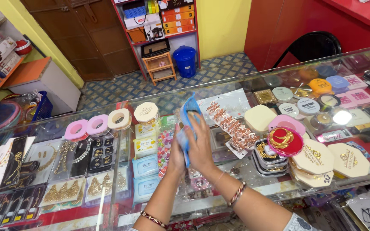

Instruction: The person wipes the glass surface of a display counter with a blue cloth. They pick up small cosmetic containers, wipe them individually, and place them back on the counter. The person also wipes the glass surface between items.

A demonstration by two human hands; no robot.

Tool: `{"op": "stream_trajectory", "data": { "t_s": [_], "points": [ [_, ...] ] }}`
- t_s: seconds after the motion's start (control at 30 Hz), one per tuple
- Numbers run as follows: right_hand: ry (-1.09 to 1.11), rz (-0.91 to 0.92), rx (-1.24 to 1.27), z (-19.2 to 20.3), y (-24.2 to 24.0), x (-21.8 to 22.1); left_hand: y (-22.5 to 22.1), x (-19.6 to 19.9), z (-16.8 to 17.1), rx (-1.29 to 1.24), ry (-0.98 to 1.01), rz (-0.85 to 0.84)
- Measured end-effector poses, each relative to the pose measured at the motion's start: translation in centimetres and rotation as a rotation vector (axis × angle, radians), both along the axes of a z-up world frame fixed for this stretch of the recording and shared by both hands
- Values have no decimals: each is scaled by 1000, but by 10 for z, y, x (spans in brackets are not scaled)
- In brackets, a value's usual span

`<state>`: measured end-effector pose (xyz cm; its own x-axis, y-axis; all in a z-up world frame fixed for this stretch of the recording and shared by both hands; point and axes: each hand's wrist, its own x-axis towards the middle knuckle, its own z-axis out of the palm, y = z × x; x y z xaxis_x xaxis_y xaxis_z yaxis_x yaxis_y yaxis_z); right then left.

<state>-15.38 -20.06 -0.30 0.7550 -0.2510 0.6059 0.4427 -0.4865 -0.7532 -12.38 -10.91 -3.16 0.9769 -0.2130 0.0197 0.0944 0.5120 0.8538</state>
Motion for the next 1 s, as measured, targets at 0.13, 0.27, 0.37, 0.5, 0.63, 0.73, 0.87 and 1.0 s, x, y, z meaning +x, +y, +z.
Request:
{"op": "stream_trajectory", "data": {
  "t_s": [0.13, 0.27, 0.37, 0.5, 0.63, 0.73, 0.87, 1.0],
  "points": [
    [129, 88, 265, -26, -30, 29, -7, -20, 34, 230, 107, 37],
    [28, 23, 76, -11, -20, 3, -10, -17, 60, 245, 184, 33],
    [-92, 59, -168, 29, -20, -24, -5, -12, 68, 175, 217, -6],
    [-1, 117, -151, 42, -26, -23, -9, -14, 66, 292, 249, 74],
    [85, 59, -35, -8, -25, 4, -19, -21, 58, 429, -50, 225],
    [116, 158, 118, -27, -29, 17, -15, -29, 60, 566, -369, 281],
    [357, 262, 424, 12, -28, -9, -4, -26, 65, 694, -442, 150],
    [99, 182, -132, 46, -37, -31, 6, -3, 73, 421, 192, -124]
  ]
}}
